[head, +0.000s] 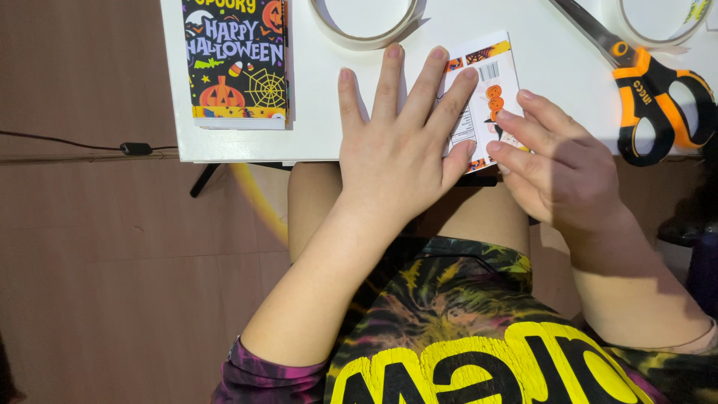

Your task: The person tapes the edges of a paper card, folds it over a stack of cards, and presses the opening into a heat sealer to seal it.

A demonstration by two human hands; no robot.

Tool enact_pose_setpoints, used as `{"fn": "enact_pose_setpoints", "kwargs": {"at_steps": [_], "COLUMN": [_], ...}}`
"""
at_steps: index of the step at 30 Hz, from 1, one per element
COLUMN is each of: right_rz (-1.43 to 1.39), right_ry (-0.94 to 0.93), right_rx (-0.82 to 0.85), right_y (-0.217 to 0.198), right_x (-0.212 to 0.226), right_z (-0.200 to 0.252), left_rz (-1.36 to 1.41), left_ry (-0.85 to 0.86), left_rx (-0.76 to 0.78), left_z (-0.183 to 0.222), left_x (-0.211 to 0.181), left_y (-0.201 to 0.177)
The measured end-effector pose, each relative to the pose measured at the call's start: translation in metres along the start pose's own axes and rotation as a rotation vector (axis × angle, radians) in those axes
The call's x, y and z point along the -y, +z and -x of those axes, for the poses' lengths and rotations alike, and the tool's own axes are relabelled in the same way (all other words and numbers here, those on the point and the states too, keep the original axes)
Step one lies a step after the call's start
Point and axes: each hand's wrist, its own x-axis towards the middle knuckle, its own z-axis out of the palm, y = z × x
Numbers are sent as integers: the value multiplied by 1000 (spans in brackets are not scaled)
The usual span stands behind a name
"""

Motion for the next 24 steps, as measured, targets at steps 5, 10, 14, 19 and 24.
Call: {"fn": "enact_pose_setpoints", "kwargs": {"at_steps": [5, 10, 14, 19, 24], "right_rz": [44, 243, 512, 384, 19], "right_ry": [-9, 194, 164, 174, 243], "right_rx": [112, 257, 263, 233, 139], "right_y": [-6, -8, -4, -10, -29], "right_x": [4, 13, 17, 28, 14], "right_z": [-2, -33, -42, -4, -7], "left_rz": [1, 14, 16, -7, -32], "left_ry": [-34, -18, -44, -103, -123], "left_rx": [0, -34, -120, -139, -133], "left_z": [-4, -3, -4, -11, -13], "left_x": [-5, -5, -7, -22, -30], "left_y": [-2, 0, 5, 4, 3]}}
